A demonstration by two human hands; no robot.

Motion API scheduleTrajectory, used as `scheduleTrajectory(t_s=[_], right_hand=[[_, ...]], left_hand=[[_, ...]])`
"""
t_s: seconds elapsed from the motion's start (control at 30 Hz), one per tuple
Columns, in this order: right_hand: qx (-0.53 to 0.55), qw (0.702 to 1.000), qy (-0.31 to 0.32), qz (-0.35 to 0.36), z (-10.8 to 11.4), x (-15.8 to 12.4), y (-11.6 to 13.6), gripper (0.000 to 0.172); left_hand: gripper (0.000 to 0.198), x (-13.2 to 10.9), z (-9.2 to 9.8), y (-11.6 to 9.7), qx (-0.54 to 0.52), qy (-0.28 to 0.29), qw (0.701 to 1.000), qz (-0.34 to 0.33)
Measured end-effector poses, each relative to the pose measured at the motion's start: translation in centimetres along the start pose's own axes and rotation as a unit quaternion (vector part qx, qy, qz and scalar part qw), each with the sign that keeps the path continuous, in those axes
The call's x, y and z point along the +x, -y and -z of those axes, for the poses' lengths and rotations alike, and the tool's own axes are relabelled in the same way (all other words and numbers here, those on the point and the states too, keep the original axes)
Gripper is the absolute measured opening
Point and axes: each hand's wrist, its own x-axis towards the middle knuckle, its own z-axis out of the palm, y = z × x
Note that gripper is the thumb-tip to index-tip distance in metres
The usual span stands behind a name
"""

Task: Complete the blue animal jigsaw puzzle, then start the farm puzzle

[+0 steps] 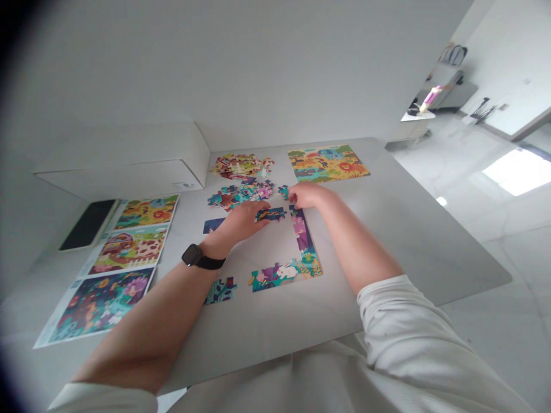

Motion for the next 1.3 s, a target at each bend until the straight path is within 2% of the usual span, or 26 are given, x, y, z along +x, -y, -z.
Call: scheduleTrajectory(t_s=[0.2, 0.47, 0.6, 0.77, 0.97, 1.3], right_hand=[[-0.010, 0.999, 0.036, -0.027, 0.4, -0.1, 0.8, 0.042], [-0.005, 0.999, 0.039, -0.032, 0.5, -0.2, 1.0, 0.043], [-0.005, 0.999, 0.042, -0.034, 0.7, -0.3, 1.2, 0.042], [0.003, 0.999, 0.042, -0.035, 0.7, -0.3, 1.3, 0.043], [0.010, 0.998, 0.040, -0.044, 1.0, -0.7, 1.7, 0.042], [0.005, 0.999, 0.036, -0.041, 0.9, -0.6, 1.7, 0.042]], left_hand=[[0.035, 0.4, -1.2, 0.5, -0.029, -0.052, 0.998, -0.020], [0.029, 0.8, -1.7, -0.1, -0.054, -0.089, 0.993, -0.047], [0.025, 0.9, -1.8, 0.0, -0.057, -0.083, 0.993, -0.067], [0.033, 0.8, -1.6, 1.0, -0.051, -0.076, 0.994, -0.052], [0.016, 0.8, -1.1, 1.6, -0.071, -0.053, 0.993, -0.072], [0.013, 1.0, -2.0, 2.0, -0.081, -0.067, 0.990, -0.095]])
